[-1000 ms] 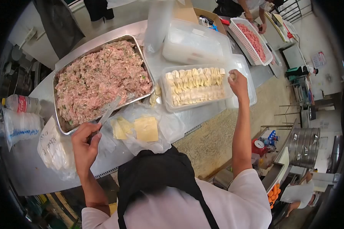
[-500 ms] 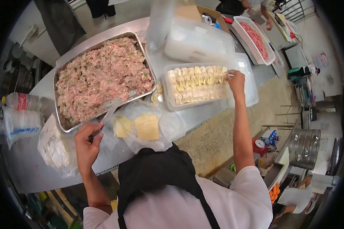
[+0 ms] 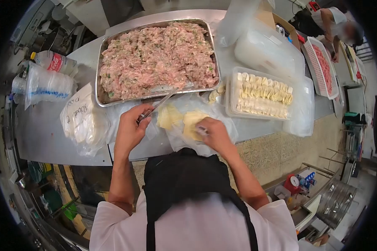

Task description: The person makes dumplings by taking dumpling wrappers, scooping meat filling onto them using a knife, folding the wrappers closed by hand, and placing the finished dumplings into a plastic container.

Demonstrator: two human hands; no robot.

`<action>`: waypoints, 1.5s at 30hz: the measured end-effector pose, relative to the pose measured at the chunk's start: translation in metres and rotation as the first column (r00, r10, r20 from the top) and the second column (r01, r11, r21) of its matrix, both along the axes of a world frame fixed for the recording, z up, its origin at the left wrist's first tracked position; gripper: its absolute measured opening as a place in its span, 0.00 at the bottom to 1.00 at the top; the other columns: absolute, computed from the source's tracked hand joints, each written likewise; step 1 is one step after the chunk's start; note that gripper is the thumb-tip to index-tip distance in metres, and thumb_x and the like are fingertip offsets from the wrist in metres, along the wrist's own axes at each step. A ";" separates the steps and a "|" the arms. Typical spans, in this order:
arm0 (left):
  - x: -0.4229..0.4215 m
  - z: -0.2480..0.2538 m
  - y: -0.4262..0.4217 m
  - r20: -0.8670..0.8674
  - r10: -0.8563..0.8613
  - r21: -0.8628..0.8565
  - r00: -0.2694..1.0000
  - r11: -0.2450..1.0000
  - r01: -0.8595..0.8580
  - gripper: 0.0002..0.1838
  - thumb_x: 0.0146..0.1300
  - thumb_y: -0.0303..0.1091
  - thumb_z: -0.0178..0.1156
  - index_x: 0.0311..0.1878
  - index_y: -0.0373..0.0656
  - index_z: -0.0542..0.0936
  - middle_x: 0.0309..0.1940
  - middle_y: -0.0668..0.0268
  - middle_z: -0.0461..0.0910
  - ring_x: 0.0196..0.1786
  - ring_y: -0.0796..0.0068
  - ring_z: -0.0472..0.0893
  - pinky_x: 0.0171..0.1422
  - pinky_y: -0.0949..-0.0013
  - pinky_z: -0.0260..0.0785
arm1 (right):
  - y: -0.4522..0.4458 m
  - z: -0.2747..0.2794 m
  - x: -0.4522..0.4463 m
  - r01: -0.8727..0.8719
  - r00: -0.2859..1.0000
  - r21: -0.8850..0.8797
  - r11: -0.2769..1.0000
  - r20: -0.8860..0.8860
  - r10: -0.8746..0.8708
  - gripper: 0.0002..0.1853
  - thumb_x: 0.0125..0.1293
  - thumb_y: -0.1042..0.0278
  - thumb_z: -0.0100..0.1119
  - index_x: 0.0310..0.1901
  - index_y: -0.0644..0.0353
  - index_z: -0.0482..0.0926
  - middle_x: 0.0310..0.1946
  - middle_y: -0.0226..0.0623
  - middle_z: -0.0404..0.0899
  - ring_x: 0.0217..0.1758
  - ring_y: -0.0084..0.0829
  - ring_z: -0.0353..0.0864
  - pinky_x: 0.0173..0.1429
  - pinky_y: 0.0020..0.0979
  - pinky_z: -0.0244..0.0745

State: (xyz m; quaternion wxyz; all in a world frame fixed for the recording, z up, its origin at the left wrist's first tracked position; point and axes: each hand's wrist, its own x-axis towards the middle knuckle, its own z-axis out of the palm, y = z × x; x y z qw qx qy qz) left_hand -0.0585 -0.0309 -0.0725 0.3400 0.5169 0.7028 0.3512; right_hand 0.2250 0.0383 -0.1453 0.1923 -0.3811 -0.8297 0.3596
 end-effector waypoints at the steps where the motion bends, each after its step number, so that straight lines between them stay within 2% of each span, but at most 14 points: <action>1: -0.001 0.000 -0.001 -0.004 0.004 -0.003 1.000 1.000 -0.004 0.18 0.56 0.17 0.64 0.52 0.38 0.82 0.39 0.58 0.86 0.28 0.73 0.77 0.36 0.69 0.71 | -0.005 -0.006 -0.011 -0.004 1.000 -0.003 1.000 -0.004 0.004 0.11 0.51 0.72 0.74 0.37 0.61 0.85 0.35 0.41 0.83 0.41 0.45 0.84 0.45 0.37 0.80; 3: -0.002 -0.002 -0.003 0.005 0.010 0.008 1.000 1.000 -0.010 0.19 0.56 0.17 0.64 0.52 0.38 0.82 0.39 0.57 0.86 0.28 0.72 0.77 0.37 0.69 0.72 | -0.010 -0.016 -0.026 0.020 0.993 0.058 0.998 0.118 -0.027 0.11 0.51 0.71 0.74 0.36 0.60 0.82 0.36 0.39 0.78 0.45 0.46 0.80 0.47 0.45 0.77; 8: -0.006 -0.006 -0.006 -0.003 0.017 0.032 1.000 0.999 -0.017 0.19 0.57 0.17 0.64 0.53 0.38 0.82 0.39 0.57 0.86 0.29 0.71 0.78 0.37 0.67 0.73 | -0.006 -0.041 -0.021 -0.021 0.975 0.060 0.998 0.222 0.007 0.19 0.46 0.70 0.77 0.41 0.59 0.81 0.42 0.39 0.77 0.49 0.46 0.77 0.48 0.43 0.77; 10: -0.006 -0.009 -0.005 -0.003 0.026 0.051 1.000 0.998 -0.026 0.19 0.57 0.17 0.64 0.53 0.39 0.82 0.39 0.57 0.86 0.29 0.70 0.79 0.37 0.67 0.73 | -0.006 -0.020 -0.019 0.046 0.981 0.040 0.998 0.185 -0.053 0.25 0.46 0.74 0.75 0.49 0.57 0.81 0.50 0.40 0.76 0.57 0.46 0.74 0.54 0.44 0.75; 12: -0.006 -0.011 -0.007 -0.012 0.016 0.033 1.000 0.999 -0.015 0.17 0.61 0.17 0.61 0.54 0.37 0.82 0.34 0.68 0.82 0.28 0.83 0.74 0.34 0.75 0.69 | -0.010 -0.020 -0.018 0.009 0.966 0.132 0.991 0.255 -0.042 0.30 0.45 0.74 0.75 0.54 0.55 0.79 0.54 0.41 0.75 0.60 0.46 0.72 0.57 0.46 0.73; 13: -0.005 -0.013 -0.007 -0.012 0.017 0.030 1.000 0.999 -0.017 0.17 0.61 0.17 0.61 0.54 0.37 0.82 0.34 0.68 0.82 0.28 0.83 0.74 0.34 0.75 0.69 | -0.012 -0.021 -0.017 -0.031 0.946 0.226 0.974 0.322 -0.045 0.35 0.44 0.75 0.76 0.59 0.54 0.78 0.58 0.42 0.74 0.64 0.47 0.70 0.60 0.47 0.71; 17: 0.009 -0.036 -0.003 0.040 -0.081 -0.089 0.996 0.992 0.085 0.16 0.62 0.19 0.62 0.53 0.39 0.81 0.29 0.68 0.79 0.28 0.82 0.75 0.33 0.73 0.69 | -0.012 -0.031 -0.015 -0.062 0.934 0.237 0.969 0.355 -0.027 0.43 0.41 0.73 0.78 0.65 0.52 0.74 0.63 0.44 0.71 0.68 0.48 0.67 0.64 0.51 0.67; 22: 0.029 -0.068 -0.012 0.047 -0.155 -0.073 0.987 0.985 0.158 0.15 0.62 0.21 0.64 0.52 0.39 0.80 0.25 0.63 0.76 0.26 0.74 0.75 0.35 0.67 0.70 | 0.009 -0.020 -0.009 -0.019 0.994 0.040 0.999 0.111 0.014 0.39 0.36 0.69 0.81 0.58 0.58 0.79 0.56 0.43 0.78 0.61 0.49 0.73 0.63 0.44 0.70; 29: 0.025 -0.076 -0.028 0.017 -0.009 -0.030 1.000 0.999 0.010 0.15 0.62 0.22 0.64 0.52 0.39 0.80 0.25 0.61 0.79 0.27 0.72 0.77 0.36 0.66 0.72 | 0.015 -0.018 -0.011 0.043 0.996 0.047 0.998 0.072 -0.046 0.37 0.37 0.70 0.82 0.54 0.60 0.80 0.47 0.43 0.81 0.51 0.49 0.78 0.58 0.43 0.74; 32: 0.022 -0.076 -0.032 -0.009 -0.003 -0.033 1.000 0.999 0.003 0.15 0.62 0.21 0.65 0.52 0.39 0.80 0.26 0.61 0.80 0.27 0.71 0.77 0.36 0.66 0.73 | 0.027 -0.036 -0.016 0.036 0.990 0.075 0.997 0.136 -0.045 0.27 0.44 0.68 0.80 0.50 0.57 0.83 0.42 0.39 0.82 0.47 0.45 0.79 0.53 0.43 0.73; 34: 0.021 -0.076 -0.033 0.011 0.001 -0.017 1.000 1.000 -0.001 0.15 0.62 0.21 0.65 0.52 0.39 0.80 0.26 0.61 0.79 0.27 0.71 0.77 0.36 0.67 0.73 | 0.036 -0.045 -0.019 0.043 0.998 0.240 0.970 0.042 -0.055 0.13 0.52 0.71 0.74 0.40 0.60 0.87 0.37 0.39 0.83 0.43 0.44 0.81 0.47 0.41 0.75; 37: 0.017 -0.072 -0.039 0.015 0.071 0.000 0.997 0.997 -0.071 0.16 0.62 0.21 0.65 0.53 0.39 0.80 0.26 0.63 0.79 0.27 0.73 0.77 0.37 0.68 0.73 | 0.036 -0.018 -0.030 0.182 0.977 0.109 0.977 -0.131 -0.167 0.04 0.58 0.73 0.70 0.33 0.63 0.87 0.33 0.42 0.84 0.39 0.45 0.82 0.43 0.39 0.76; 44: -0.002 -0.068 -0.042 0.072 0.206 -0.012 0.976 0.979 -0.206 0.15 0.63 0.19 0.62 0.54 0.39 0.80 0.27 0.68 0.77 0.26 0.80 0.76 0.31 0.72 0.70 | 0.040 0.000 -0.059 0.012 0.970 -0.008 1.000 -0.242 -0.013 0.08 0.61 0.73 0.69 0.42 0.63 0.85 0.36 0.40 0.85 0.36 0.41 0.84 0.42 0.34 0.78; 45: -0.004 -0.065 -0.042 0.087 0.226 -0.012 0.970 0.974 -0.226 0.15 0.63 0.19 0.62 0.53 0.39 0.80 0.27 0.63 0.79 0.26 0.74 0.78 0.33 0.69 0.71 | 0.039 -0.003 -0.051 -0.019 0.997 0.019 1.000 -0.081 0.020 0.10 0.58 0.71 0.71 0.41 0.62 0.84 0.37 0.39 0.84 0.38 0.42 0.83 0.43 0.35 0.78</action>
